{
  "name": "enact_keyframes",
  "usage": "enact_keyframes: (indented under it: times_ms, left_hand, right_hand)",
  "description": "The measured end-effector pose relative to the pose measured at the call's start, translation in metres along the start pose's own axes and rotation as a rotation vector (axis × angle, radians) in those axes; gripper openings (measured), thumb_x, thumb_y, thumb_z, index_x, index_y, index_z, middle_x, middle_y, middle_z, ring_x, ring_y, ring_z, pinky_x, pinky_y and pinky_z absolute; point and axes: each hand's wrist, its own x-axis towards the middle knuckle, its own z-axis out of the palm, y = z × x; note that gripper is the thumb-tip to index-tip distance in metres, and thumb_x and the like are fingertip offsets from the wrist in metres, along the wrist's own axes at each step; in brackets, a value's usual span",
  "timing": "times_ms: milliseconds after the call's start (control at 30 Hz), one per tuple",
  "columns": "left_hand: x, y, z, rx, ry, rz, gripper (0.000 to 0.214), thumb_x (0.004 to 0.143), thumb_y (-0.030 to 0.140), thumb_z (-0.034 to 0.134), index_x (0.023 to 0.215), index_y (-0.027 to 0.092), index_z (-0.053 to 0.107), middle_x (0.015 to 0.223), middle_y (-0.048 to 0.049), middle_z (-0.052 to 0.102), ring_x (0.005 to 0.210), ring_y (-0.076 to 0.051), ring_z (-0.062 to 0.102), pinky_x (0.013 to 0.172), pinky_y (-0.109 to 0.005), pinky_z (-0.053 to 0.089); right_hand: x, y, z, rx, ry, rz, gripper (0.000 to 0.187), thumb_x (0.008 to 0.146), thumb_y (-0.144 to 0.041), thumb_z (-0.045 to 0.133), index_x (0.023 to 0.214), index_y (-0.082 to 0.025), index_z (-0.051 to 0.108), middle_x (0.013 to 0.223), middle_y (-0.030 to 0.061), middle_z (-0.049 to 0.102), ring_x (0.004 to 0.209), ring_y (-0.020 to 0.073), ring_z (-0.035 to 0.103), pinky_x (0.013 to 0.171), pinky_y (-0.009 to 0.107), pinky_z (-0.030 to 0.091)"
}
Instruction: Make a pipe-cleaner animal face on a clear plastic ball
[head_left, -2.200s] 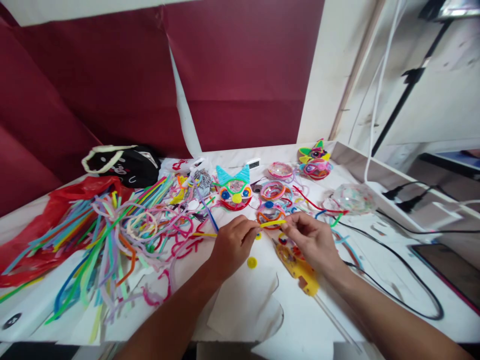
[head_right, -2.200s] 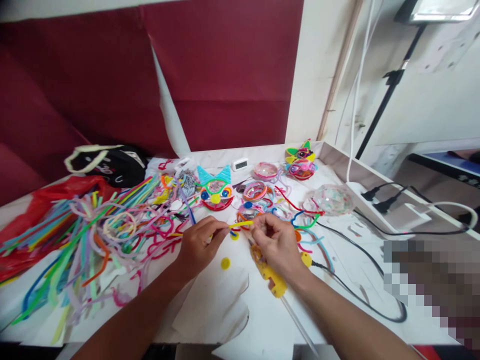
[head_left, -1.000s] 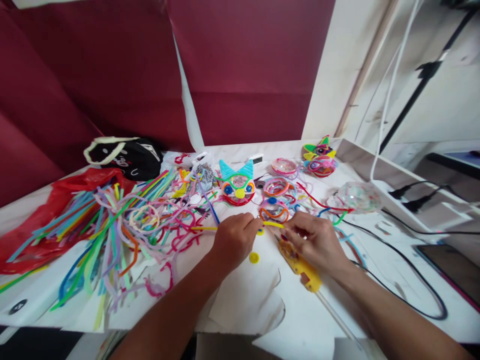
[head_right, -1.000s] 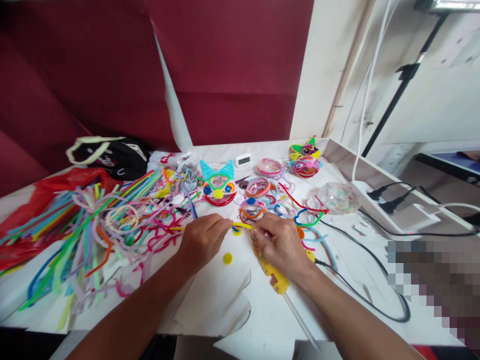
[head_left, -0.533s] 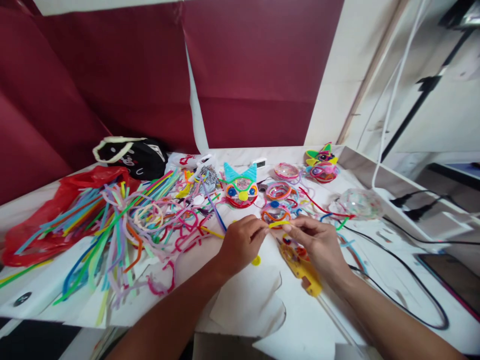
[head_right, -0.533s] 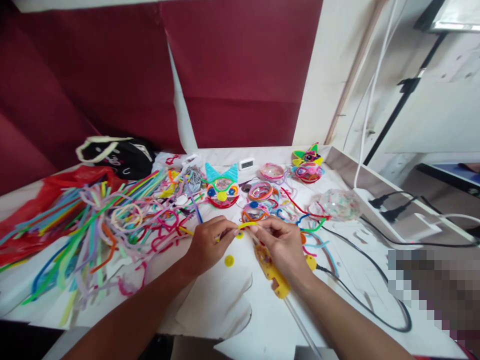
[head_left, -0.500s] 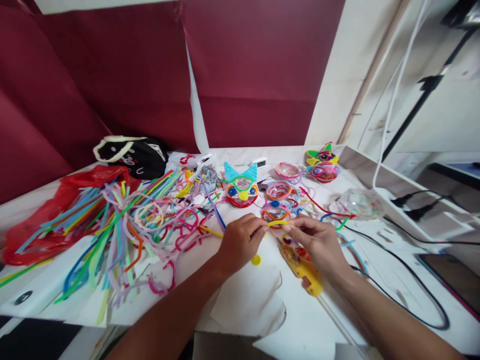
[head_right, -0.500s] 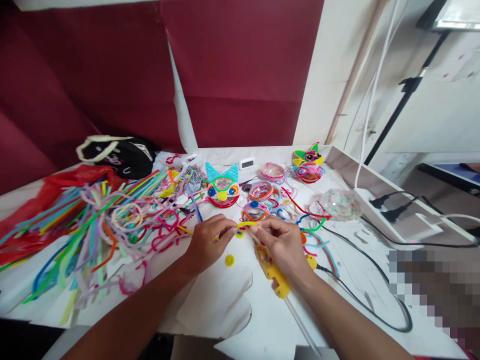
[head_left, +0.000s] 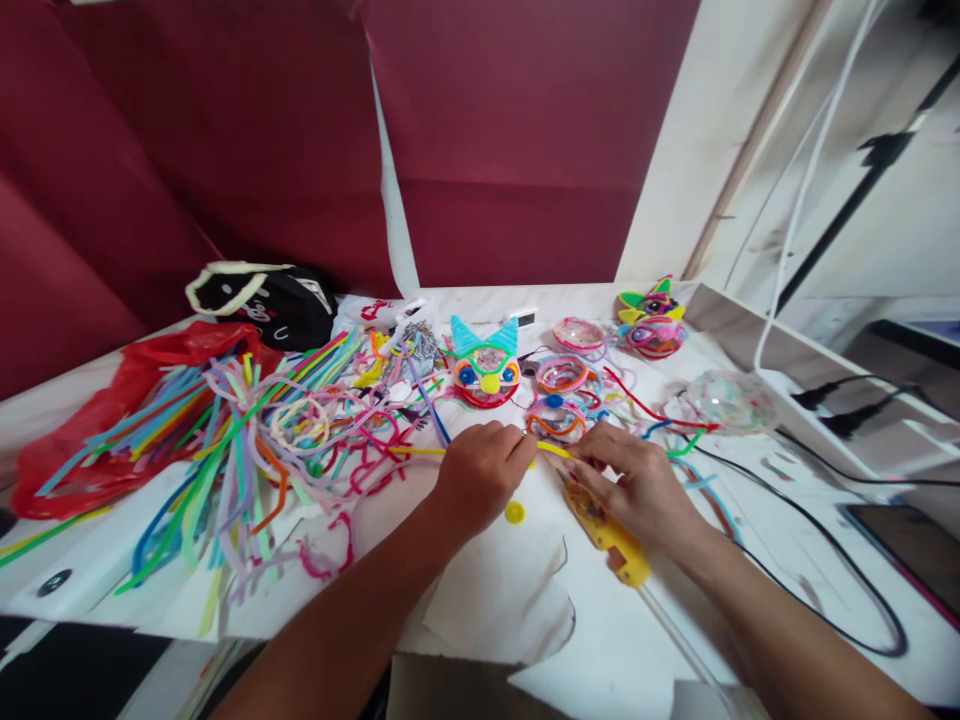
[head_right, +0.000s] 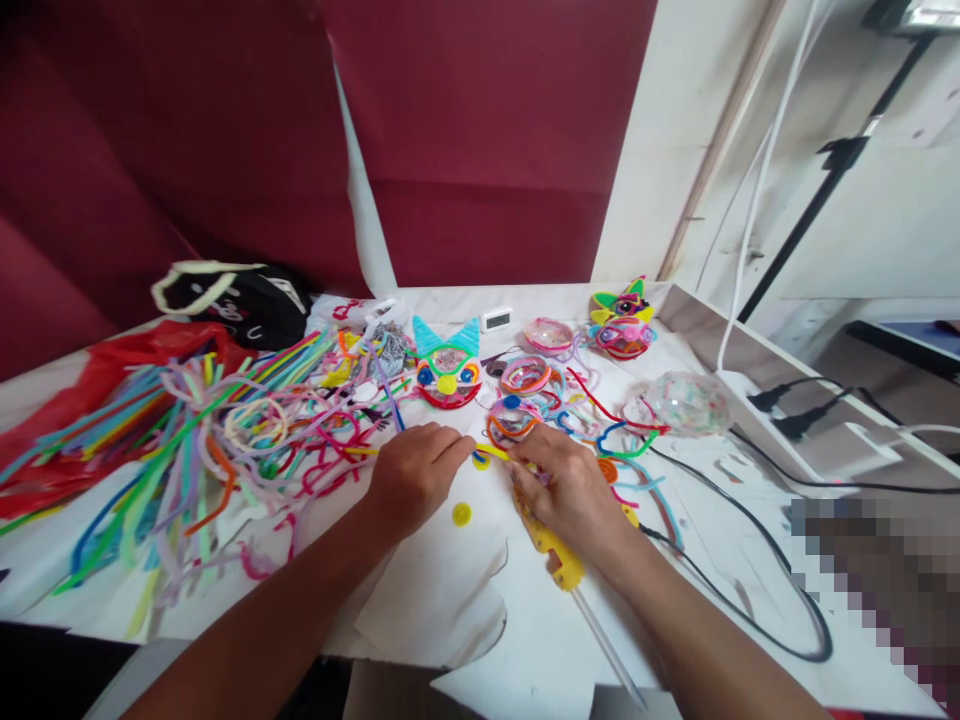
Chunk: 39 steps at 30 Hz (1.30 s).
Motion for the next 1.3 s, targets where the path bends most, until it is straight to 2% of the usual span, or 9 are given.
enact_keyframes:
  times_ms: [167, 300, 467, 633, 733, 833, 1000, 1133, 1300]
  left_hand:
    - [-0.001, 0.000, 0.001, 0.018, 0.000, 0.051, 0.019, 0.088, 0.005, 0.050, 0.079, 0.015, 0.063, 0.064, -0.0009, 0.057, 0.061, -0.014, 0.049, 0.057, -0.029, 0.035]
    - [-0.002, 0.002, 0.003, -0.021, -0.027, 0.010, 0.020, 0.087, 0.005, 0.051, 0.076, 0.016, 0.064, 0.060, -0.0003, 0.054, 0.059, -0.015, 0.048, 0.055, -0.029, 0.034]
    - [-0.004, 0.005, 0.004, -0.244, -0.075, -0.179, 0.020, 0.090, 0.013, 0.050, 0.076, 0.016, 0.064, 0.064, -0.0011, 0.057, 0.061, -0.013, 0.053, 0.056, -0.024, 0.038]
    - [-0.002, 0.011, 0.003, -0.556, -0.083, -0.372, 0.012, 0.088, 0.015, 0.055, 0.079, 0.016, 0.063, 0.069, -0.0001, 0.060, 0.062, -0.010, 0.056, 0.057, -0.020, 0.040]
    - [-0.001, 0.014, 0.003, -0.616, -0.079, -0.396, 0.011, 0.087, 0.014, 0.057, 0.077, 0.017, 0.063, 0.067, 0.0008, 0.060, 0.060, -0.009, 0.055, 0.056, -0.020, 0.040]
    - [-0.002, 0.014, 0.004, -0.615, -0.089, -0.376, 0.013, 0.088, 0.015, 0.055, 0.079, 0.017, 0.063, 0.068, 0.0005, 0.060, 0.061, -0.010, 0.056, 0.058, -0.020, 0.041]
    - [-0.005, 0.007, 0.007, -0.447, -0.077, -0.304, 0.014, 0.090, 0.017, 0.053, 0.085, 0.016, 0.066, 0.072, -0.0014, 0.062, 0.067, -0.011, 0.059, 0.061, -0.021, 0.044]
    - [-0.005, 0.002, 0.007, -0.265, -0.049, -0.188, 0.017, 0.090, 0.014, 0.052, 0.082, 0.017, 0.066, 0.071, -0.0019, 0.063, 0.068, -0.013, 0.058, 0.062, -0.023, 0.043]
    - [-0.002, 0.003, 0.006, -0.085, -0.046, -0.093, 0.022, 0.090, 0.011, 0.050, 0.075, 0.018, 0.065, 0.062, -0.0005, 0.057, 0.062, -0.014, 0.050, 0.056, -0.027, 0.036]
  right_hand:
    - [-0.002, 0.000, 0.004, -0.078, -0.057, -0.009, 0.019, 0.089, -0.018, 0.051, 0.090, -0.014, 0.069, 0.079, 0.0061, 0.064, 0.068, 0.0146, 0.057, 0.060, 0.025, 0.043]
    - [-0.005, -0.003, 0.006, -0.018, -0.006, 0.137, 0.018, 0.086, -0.017, 0.052, 0.083, -0.016, 0.070, 0.067, 0.0016, 0.065, 0.056, 0.0117, 0.055, 0.054, 0.023, 0.040]
    - [-0.006, -0.009, 0.010, 0.192, 0.115, 0.374, 0.018, 0.082, -0.026, 0.057, 0.076, -0.016, 0.070, 0.063, 0.0013, 0.065, 0.053, 0.0127, 0.054, 0.048, 0.023, 0.039]
    - [-0.001, -0.017, 0.012, 0.464, 0.295, 0.507, 0.019, 0.074, -0.036, 0.067, 0.072, -0.017, 0.071, 0.060, 0.0011, 0.065, 0.051, 0.0123, 0.053, 0.048, 0.023, 0.040]
    - [0.001, -0.021, 0.013, 0.607, 0.333, 0.605, 0.021, 0.069, -0.038, 0.073, 0.072, -0.018, 0.070, 0.059, 0.0007, 0.065, 0.048, 0.0111, 0.052, 0.045, 0.022, 0.039]
    - [0.002, -0.021, 0.014, 0.712, 0.289, 0.667, 0.025, 0.069, -0.042, 0.075, 0.075, -0.018, 0.071, 0.055, -0.0006, 0.062, 0.045, 0.0100, 0.049, 0.044, 0.022, 0.037]
    - [0.002, -0.008, 0.011, 0.630, 0.144, 0.574, 0.030, 0.071, -0.045, 0.075, 0.078, -0.016, 0.071, 0.057, -0.0002, 0.060, 0.048, 0.0103, 0.048, 0.045, 0.022, 0.035]
    - [0.000, 0.002, 0.008, 0.402, 0.073, 0.357, 0.022, 0.081, -0.038, 0.067, 0.089, -0.017, 0.070, 0.066, 0.0003, 0.061, 0.056, 0.0117, 0.051, 0.052, 0.024, 0.040]
    - [0.000, 0.001, 0.004, 0.128, 0.049, 0.118, 0.010, 0.088, -0.025, 0.060, 0.089, -0.019, 0.068, 0.075, 0.0021, 0.062, 0.064, 0.0131, 0.054, 0.059, 0.026, 0.041]
